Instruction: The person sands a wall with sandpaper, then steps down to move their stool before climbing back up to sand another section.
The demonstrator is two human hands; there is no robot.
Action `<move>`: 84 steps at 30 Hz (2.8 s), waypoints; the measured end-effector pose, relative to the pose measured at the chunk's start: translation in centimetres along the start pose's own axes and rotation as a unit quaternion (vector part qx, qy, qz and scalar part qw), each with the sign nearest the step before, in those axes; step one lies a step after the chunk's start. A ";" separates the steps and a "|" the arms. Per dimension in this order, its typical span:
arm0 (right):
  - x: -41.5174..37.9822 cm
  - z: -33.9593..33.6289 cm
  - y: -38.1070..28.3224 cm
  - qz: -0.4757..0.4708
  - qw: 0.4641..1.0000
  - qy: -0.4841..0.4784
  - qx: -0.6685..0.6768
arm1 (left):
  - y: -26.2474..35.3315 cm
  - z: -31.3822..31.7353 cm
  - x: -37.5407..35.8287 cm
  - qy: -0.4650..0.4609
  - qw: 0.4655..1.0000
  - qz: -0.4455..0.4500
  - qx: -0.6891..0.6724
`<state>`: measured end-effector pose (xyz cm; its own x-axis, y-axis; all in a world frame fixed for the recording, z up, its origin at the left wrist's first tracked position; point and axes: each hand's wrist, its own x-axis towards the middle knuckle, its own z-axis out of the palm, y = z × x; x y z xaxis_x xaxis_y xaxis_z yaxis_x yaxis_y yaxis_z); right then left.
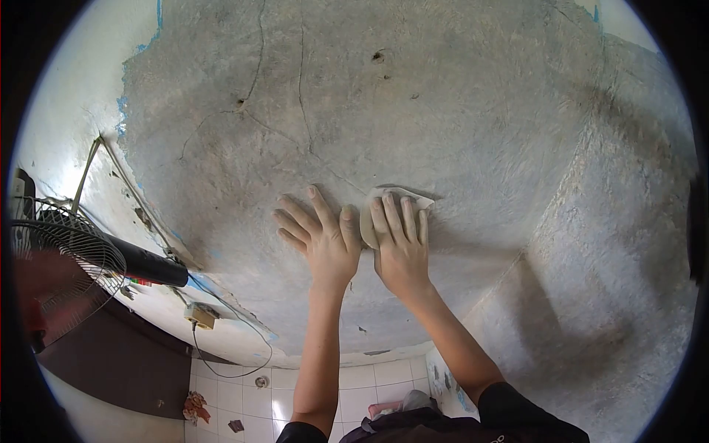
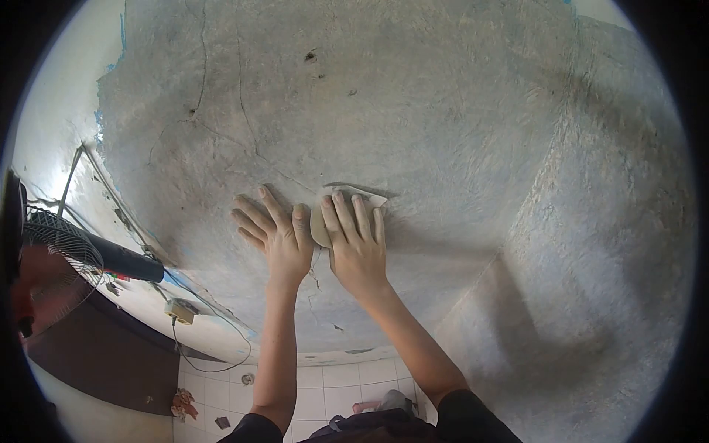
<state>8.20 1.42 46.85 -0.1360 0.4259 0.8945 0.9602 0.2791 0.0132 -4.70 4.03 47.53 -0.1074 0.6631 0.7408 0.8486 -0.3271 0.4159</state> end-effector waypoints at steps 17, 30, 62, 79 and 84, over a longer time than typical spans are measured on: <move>4.3 -2.1 -0.1 0.011 0.999 0.009 0.029 | -0.1 -0.1 0.0 0.007 1.000 0.007 -0.011; 2.5 -2.3 1.7 0.027 0.996 0.047 0.074 | 0.0 -0.2 0.3 -0.005 1.000 -0.012 0.001; -4.3 -3.8 16.0 0.126 0.991 0.026 0.046 | 14.2 4.2 -1.3 -0.084 0.970 0.224 0.037; 1.0 -9.6 23.5 0.145 0.984 0.100 -0.009 | 18.0 7.2 -2.8 -0.052 0.973 0.225 -0.007; 1.5 -9.7 24.5 0.135 0.983 0.126 0.001 | 20.3 8.4 -2.6 -0.070 0.968 0.233 0.058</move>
<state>33.90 0.59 52.84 0.1892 0.2577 0.9475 0.9523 0.1869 -0.2411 17.13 1.33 49.57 0.3659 0.5482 0.7520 0.8413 -0.5404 -0.0154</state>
